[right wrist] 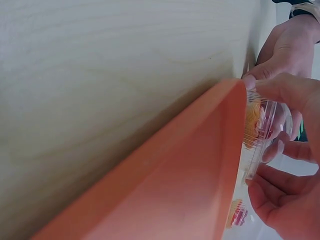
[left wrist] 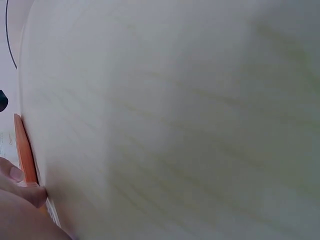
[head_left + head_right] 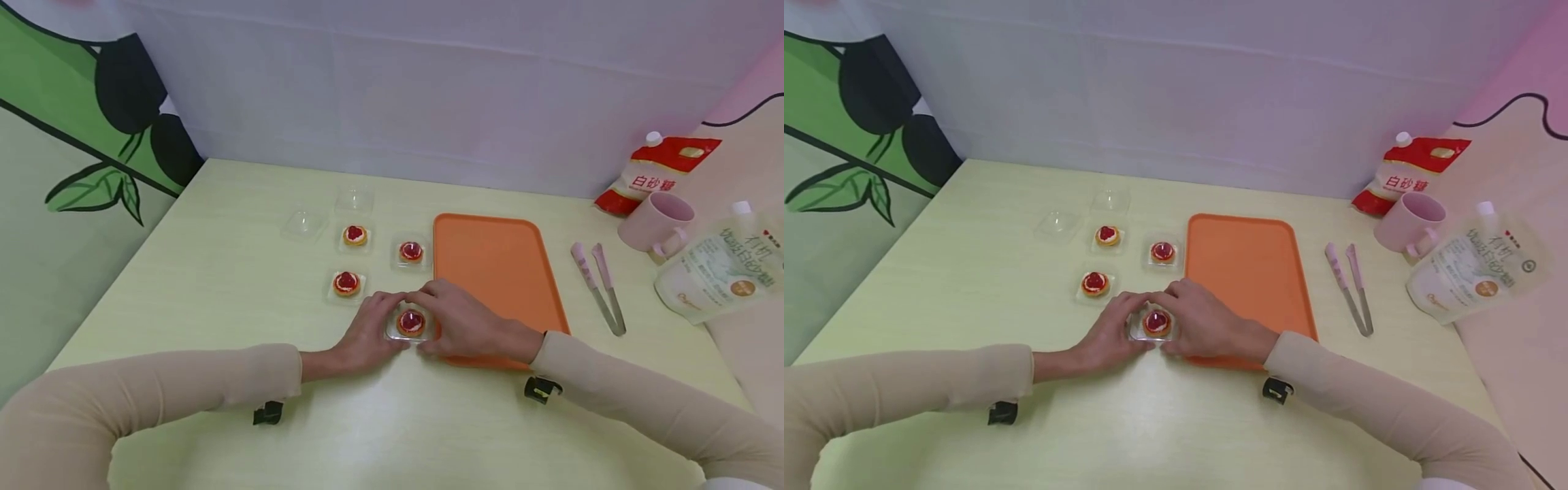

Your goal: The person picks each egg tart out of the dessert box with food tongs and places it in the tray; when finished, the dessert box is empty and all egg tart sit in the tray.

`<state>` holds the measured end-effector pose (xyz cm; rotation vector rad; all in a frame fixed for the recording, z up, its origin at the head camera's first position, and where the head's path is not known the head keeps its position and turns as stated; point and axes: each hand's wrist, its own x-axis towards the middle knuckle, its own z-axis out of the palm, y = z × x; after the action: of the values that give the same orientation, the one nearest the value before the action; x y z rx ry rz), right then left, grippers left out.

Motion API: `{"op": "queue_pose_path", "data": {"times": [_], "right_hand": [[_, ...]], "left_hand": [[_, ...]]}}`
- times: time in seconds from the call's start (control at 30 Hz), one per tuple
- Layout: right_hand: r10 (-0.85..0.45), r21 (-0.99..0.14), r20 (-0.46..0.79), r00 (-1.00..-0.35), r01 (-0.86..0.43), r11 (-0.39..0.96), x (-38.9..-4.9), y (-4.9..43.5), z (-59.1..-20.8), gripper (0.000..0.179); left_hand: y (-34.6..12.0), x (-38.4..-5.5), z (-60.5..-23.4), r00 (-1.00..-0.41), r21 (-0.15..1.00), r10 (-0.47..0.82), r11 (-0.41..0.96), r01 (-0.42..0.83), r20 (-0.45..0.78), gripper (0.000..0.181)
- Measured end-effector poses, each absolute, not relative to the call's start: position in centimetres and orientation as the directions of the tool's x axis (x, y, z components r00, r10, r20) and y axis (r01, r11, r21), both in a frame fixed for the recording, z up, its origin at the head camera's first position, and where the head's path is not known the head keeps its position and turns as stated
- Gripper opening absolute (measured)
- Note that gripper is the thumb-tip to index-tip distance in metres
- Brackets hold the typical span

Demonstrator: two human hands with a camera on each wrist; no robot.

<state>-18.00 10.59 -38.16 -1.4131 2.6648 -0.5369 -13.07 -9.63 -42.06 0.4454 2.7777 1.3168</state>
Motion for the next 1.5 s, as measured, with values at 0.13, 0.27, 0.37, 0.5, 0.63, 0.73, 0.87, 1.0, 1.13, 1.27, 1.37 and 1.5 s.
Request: {"op": "queue_pose_path", "data": {"times": [0.13, 0.27, 0.37, 0.5, 0.63, 0.73, 0.87, 1.0, 1.13, 1.27, 1.37, 1.5], "right_hand": [[-0.817, -0.323, 0.101, -0.567, -0.796, 0.512, -18.1, 10.5, -38.1, 0.073], [-0.821, -0.302, 0.091, -0.563, -0.801, 0.516, -18.2, 10.5, -37.9, 0.073], [-0.825, -0.276, 0.087, -0.558, -0.81, 0.518, -18.4, 10.5, -37.8, 0.073], [-0.83, -0.256, 0.091, -0.551, -0.818, 0.515, -18.5, 10.5, -37.7, 0.073], [-0.835, -0.255, 0.094, -0.542, -0.824, 0.506, -18.5, 10.6, -37.7, 0.075], [-0.844, -0.229, 0.096, -0.528, -0.836, 0.498, -18.4, 10.7, -37.8, 0.075], [-0.856, -0.166, 0.115, -0.505, -0.859, 0.484, -18.0, 10.6, -38.0, 0.077], [-0.86, -0.132, 0.143, -0.49, -0.871, 0.474, -17.9, 10.4, -38.1, 0.077], [-0.864, -0.147, 0.151, -0.481, -0.875, 0.462, -18.1, 10.4, -38.2, 0.075], [-0.865, -0.185, 0.144, -0.481, -0.872, 0.454, -18.4, 10.3, -38.1, 0.073], [-0.864, -0.213, 0.133, -0.486, -0.865, 0.454, -18.7, 10.4, -38.0, 0.07], [-0.861, -0.273, 0.103, -0.498, -0.847, 0.457, -19.3, 10.4, -37.7, 0.065]], "left_hand": [[-9.6, -13.1, -42.1, -0.961, 0.765, 0.264, 0.601, 0.234, 0.086, 0.071], [-9.6, -13.1, -42.2, -0.961, 0.763, 0.262, 0.603, 0.233, 0.087, 0.071], [-9.6, -13.2, -42.1, -0.96, 0.765, 0.265, 0.598, 0.239, 0.092, 0.071], [-9.7, -13.3, -42.1, -0.958, 0.766, 0.271, 0.594, 0.246, 0.097, 0.072], [-9.8, -13.3, -42.0, -0.957, 0.765, 0.276, 0.596, 0.246, 0.093, 0.073], [-9.8, -13.2, -42.1, -0.956, 0.763, 0.278, 0.597, 0.246, 0.091, 0.072], [-9.9, -13.2, -42.3, -0.957, 0.759, 0.275, 0.603, 0.247, 0.094, 0.071], [-9.9, -13.2, -42.4, -0.955, 0.755, 0.275, 0.602, 0.259, 0.109, 0.072], [-10.0, -13.3, -42.6, -0.951, 0.753, 0.28, 0.597, 0.276, 0.127, 0.073], [-10.1, -13.4, -42.8, -0.951, 0.758, 0.281, 0.59, 0.277, 0.129, 0.073], [-10.1, -13.5, -42.8, -0.952, 0.765, 0.282, 0.585, 0.268, 0.117, 0.074], [-10.1, -13.5, -42.8, -0.953, 0.776, 0.284, 0.577, 0.254, 0.101, 0.077]]}}
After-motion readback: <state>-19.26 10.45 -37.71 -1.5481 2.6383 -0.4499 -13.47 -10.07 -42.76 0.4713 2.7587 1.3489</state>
